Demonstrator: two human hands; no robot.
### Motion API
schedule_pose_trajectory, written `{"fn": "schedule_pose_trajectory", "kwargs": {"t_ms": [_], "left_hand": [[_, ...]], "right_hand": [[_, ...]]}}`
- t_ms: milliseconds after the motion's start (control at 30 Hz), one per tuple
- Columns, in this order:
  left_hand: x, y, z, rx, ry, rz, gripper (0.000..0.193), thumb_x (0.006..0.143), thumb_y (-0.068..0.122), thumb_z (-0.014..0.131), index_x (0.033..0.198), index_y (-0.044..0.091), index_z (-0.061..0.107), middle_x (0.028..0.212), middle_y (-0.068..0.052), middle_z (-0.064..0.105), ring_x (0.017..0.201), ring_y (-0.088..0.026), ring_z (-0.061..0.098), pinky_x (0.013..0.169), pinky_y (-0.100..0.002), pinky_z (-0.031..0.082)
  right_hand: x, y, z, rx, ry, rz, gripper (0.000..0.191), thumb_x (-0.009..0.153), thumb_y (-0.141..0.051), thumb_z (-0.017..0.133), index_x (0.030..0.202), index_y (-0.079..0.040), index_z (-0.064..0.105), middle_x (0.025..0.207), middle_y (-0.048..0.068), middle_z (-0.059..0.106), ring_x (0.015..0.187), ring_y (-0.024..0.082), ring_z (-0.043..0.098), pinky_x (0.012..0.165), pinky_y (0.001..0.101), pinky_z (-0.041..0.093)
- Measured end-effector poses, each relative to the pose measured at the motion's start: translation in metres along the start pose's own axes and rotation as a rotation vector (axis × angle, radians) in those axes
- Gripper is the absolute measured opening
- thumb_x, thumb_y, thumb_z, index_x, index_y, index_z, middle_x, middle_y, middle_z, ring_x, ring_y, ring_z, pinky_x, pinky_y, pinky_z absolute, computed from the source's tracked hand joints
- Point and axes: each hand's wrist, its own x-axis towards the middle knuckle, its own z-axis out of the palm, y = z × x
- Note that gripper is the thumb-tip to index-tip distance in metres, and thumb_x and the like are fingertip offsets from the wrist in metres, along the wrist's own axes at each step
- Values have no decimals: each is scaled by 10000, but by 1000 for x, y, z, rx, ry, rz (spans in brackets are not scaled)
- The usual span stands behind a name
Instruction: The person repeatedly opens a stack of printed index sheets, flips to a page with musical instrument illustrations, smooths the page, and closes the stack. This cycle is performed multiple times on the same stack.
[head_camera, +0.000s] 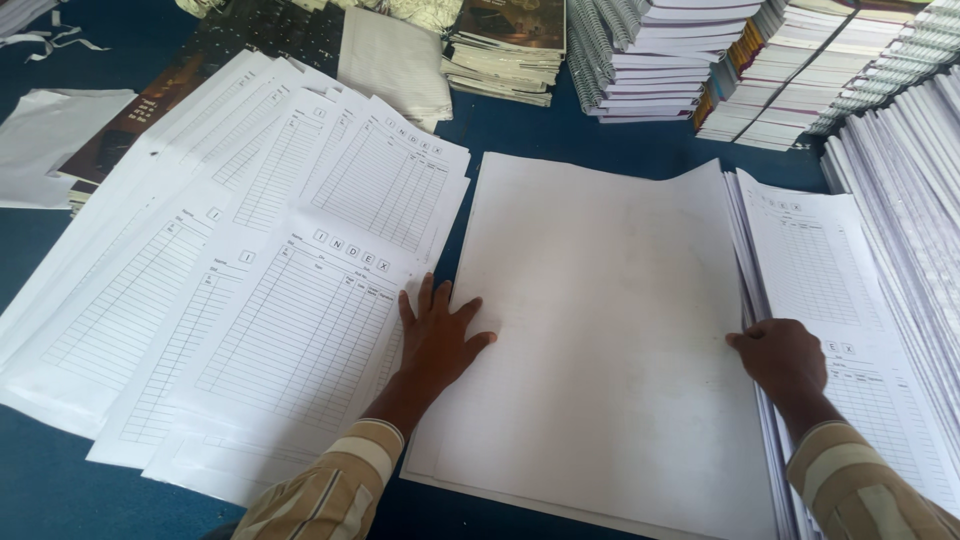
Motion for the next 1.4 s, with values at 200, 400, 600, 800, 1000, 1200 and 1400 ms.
{"fn": "schedule_pose_trajectory", "kwargs": {"t_ms": [200, 400, 600, 800, 1000, 1200, 1400], "left_hand": [[1, 10, -3, 6, -83, -6, 655, 889, 579, 633, 1440, 238, 541, 1607, -212, 252, 1543, -406, 10, 1183, -691, -31], [4, 12, 6, 26, -69, 18, 570, 951, 500, 581, 1449, 226, 531, 1614, -208, 258, 1547, -411, 12, 1182, -705, -16], [7, 13, 11, 46, -26, 59, 496, 974, 377, 572, 1419, 160, 542, 1597, -214, 290, 1535, -422, 53, 1170, -708, 17], [7, 22, 11, -5, 13, 107, 400, 963, 244, 615, 1334, 95, 607, 1561, -199, 366, 1507, -383, 196, 1160, -677, 145], [6, 32, 12, -42, 26, 145, 332, 898, 64, 651, 1227, 63, 692, 1376, -155, 544, 1287, -298, 468, 1035, -481, 377], [5, 43, 10, -273, 19, 55, 281, 882, 94, 692, 1157, 60, 737, 1173, -133, 624, 1120, -271, 562, 975, -404, 458], [14, 55, -1, -436, -136, -118, 589, 849, 588, 731, 1151, 84, 751, 1187, -148, 611, 1180, -315, 524, 931, -469, 481]], "right_hand": [[1, 0, -17, -25, 10, 85, 351, 877, -420, 808, 1096, -148, 837, 992, 128, 817, 997, 330, 756, 907, 495, 585], [-2, -17, -30, 45, -29, 43, 431, 901, -447, 783, 1095, -64, 815, 939, 175, 801, 938, 330, 757, 904, 485, 580], [-13, -63, -23, 232, -135, -94, 453, 940, -426, 746, 1002, 22, 780, 870, 169, 774, 804, 276, 769, 799, 412, 629], [-34, -117, -11, 236, -180, -154, 382, 964, -383, 711, 979, -8, 786, 898, 148, 791, 777, 255, 767, 797, 370, 612], [-53, -151, 1, 210, -215, -210, 329, 959, -332, 681, 957, -27, 804, 899, 130, 821, 703, 245, 773, 731, 368, 623], [-74, -177, 6, 159, -235, -269, 327, 949, -324, 672, 908, -32, 813, 825, 106, 816, 657, 217, 757, 705, 358, 611], [-90, -203, 6, 167, -282, -271, 312, 923, -298, 670, 852, -25, 805, 779, 89, 804, 626, 184, 746, 718, 336, 606]]}}
